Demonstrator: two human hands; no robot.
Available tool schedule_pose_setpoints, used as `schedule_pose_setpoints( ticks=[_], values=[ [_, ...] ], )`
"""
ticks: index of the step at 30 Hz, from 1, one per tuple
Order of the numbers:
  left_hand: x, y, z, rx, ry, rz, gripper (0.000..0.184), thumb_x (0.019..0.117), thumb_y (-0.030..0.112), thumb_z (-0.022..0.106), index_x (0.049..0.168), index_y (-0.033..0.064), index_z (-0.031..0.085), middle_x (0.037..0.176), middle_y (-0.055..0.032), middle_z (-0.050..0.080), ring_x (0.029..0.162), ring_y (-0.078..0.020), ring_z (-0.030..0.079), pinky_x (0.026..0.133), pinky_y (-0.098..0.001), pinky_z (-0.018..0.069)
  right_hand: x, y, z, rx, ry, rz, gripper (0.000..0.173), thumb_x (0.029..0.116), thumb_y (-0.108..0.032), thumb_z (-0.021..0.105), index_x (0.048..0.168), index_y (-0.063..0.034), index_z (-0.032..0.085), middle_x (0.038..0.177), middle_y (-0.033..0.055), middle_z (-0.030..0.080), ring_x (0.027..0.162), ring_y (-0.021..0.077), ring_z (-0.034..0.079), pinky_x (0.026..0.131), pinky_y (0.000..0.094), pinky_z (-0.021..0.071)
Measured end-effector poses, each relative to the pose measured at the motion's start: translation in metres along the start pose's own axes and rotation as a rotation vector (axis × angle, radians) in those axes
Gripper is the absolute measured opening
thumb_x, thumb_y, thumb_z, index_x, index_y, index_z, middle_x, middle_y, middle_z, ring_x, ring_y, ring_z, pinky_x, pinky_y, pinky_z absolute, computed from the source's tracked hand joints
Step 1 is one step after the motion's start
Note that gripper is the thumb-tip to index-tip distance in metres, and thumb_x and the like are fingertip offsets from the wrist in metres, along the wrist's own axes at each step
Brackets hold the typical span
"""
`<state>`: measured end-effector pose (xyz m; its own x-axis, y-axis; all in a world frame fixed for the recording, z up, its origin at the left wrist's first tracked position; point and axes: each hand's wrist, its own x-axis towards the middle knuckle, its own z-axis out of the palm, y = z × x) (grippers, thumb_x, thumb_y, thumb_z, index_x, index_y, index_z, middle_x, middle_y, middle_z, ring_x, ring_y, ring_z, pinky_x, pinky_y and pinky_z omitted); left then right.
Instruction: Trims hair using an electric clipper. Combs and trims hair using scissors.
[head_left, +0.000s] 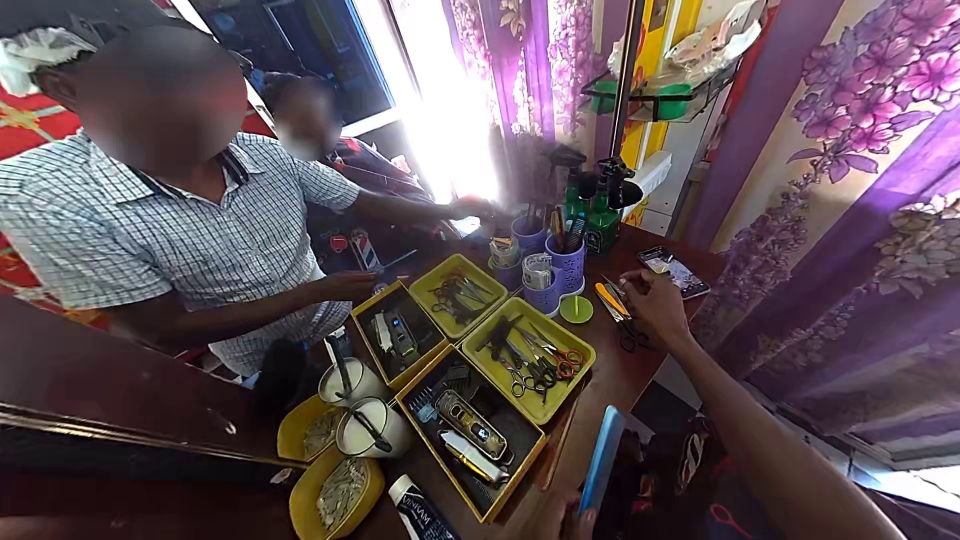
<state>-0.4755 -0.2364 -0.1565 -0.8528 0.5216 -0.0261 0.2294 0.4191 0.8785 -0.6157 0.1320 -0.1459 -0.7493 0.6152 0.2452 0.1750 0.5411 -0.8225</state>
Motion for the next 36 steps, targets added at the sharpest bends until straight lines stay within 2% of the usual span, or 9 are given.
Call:
schedule_pose_setpoints(
  ticks=[2,6,10,14,17,20,24,29,36],
  values=[
    [0.032,-0.008,0.026,0.153,0.057,0.115,0.026,0.1003,0.015,0.063,0.118,-0.0005,0.073,0.103,-0.0151,0.073,0.093,-0.0248,0.072,0.086,-0.0414,0.0599,0.033,0.006,0.001,-0.009,-0.027,0.028,0.022,0.1023,-0.023,0.063,0.115,-0.0073,0.072,0.1,0.0129,0.074,0.087,0.0286,0.073,0.082,0.0555,0.0588],
    [0.079,-0.033,0.057,0.492,0.156,0.286,0.033,0.102,0.016,0.058,0.131,0.0057,0.068,0.105,-0.0161,0.071,0.094,-0.0302,0.072,0.084,-0.0434,0.0605,0.085,0.013,-0.002,-0.029,-0.079,0.043,0.023,0.1021,-0.022,0.063,0.115,-0.0054,0.072,0.101,0.0137,0.075,0.086,0.0297,0.074,0.082,0.0555,0.0597],
    [0.081,-0.045,0.059,0.616,0.177,0.37,0.035,0.0994,0.019,0.062,0.132,0.0083,0.069,0.12,-0.0135,0.07,0.109,-0.0302,0.068,0.094,-0.0414,0.0568,0.121,0.007,-0.008,-0.108,-0.023,0.018,0.023,0.1024,-0.024,0.061,0.114,-0.0076,0.072,0.099,0.0142,0.075,0.086,0.0322,0.074,0.081,0.0594,0.0582],
    [0.076,-0.046,0.052,0.593,0.129,0.387,0.044,0.1022,0.031,0.06,0.137,0.0055,0.065,0.128,-0.0115,0.07,0.118,-0.0292,0.066,0.104,-0.0411,0.0518,0.156,-0.023,-0.014,-0.071,0.174,-0.035,0.044,0.0997,-0.029,0.065,0.135,-0.0025,0.06,0.122,0.0192,0.069,0.108,0.0371,0.069,0.095,0.0599,0.0527],
    [0.075,-0.042,0.05,0.573,0.136,0.402,0.03,0.1011,0.016,0.06,0.127,0.0043,0.071,0.121,-0.0134,0.072,0.112,-0.0319,0.068,0.099,-0.0429,0.0549,0.19,-0.038,-0.013,0.021,0.144,-0.061,0.073,0.0906,-0.037,0.078,0.146,0.0001,0.049,0.13,0.0262,0.063,0.116,0.0425,0.063,0.099,0.0616,0.049],
    [0.074,-0.043,0.051,0.67,0.147,0.416,0.033,0.0928,0.001,0.061,0.121,0.0102,0.074,0.119,-0.0105,0.072,0.11,-0.0311,0.068,0.092,-0.0442,0.0566,0.211,-0.047,-0.007,0.032,0.106,-0.022,0.062,0.0921,-0.042,0.075,0.135,-0.0007,0.06,0.122,0.0275,0.066,0.115,0.044,0.064,0.098,0.0647,0.047],
    [0.074,-0.042,0.054,0.656,0.145,0.4,0.035,0.0921,-0.003,0.06,0.122,0.0073,0.073,0.121,-0.013,0.072,0.118,-0.0313,0.068,0.103,-0.0434,0.054,0.211,-0.052,-0.003,-0.02,0.204,-0.049,0.038,0.0993,-0.037,0.065,0.113,-0.0029,0.074,0.103,0.0217,0.073,0.098,0.0392,0.069,0.087,0.0629,0.0494],
    [0.075,-0.045,0.056,0.681,0.198,0.398,0.042,0.0869,-0.006,0.062,0.125,0.0073,0.071,0.124,-0.013,0.071,0.119,-0.0312,0.067,0.099,-0.0413,0.0565,0.183,-0.067,-0.036,0.002,0.247,-0.102,0.04,0.1009,-0.037,0.062,0.122,-0.0042,0.07,0.109,0.0205,0.072,0.103,0.0366,0.069,0.093,0.0598,0.0508],
    [0.077,-0.049,0.061,0.742,0.26,0.385,0.043,0.0874,-0.002,0.065,0.13,0.0057,0.068,0.132,-0.0173,0.067,0.119,-0.0317,0.067,0.096,-0.0409,0.0583,0.085,-0.121,-0.127,0.501,0.383,-0.361,0.038,0.0956,-0.023,0.073,0.124,0.0002,0.063,0.098,0.0056,0.073,0.082,0.0124,0.073,0.075,0.0313,0.0637]
  ],
)
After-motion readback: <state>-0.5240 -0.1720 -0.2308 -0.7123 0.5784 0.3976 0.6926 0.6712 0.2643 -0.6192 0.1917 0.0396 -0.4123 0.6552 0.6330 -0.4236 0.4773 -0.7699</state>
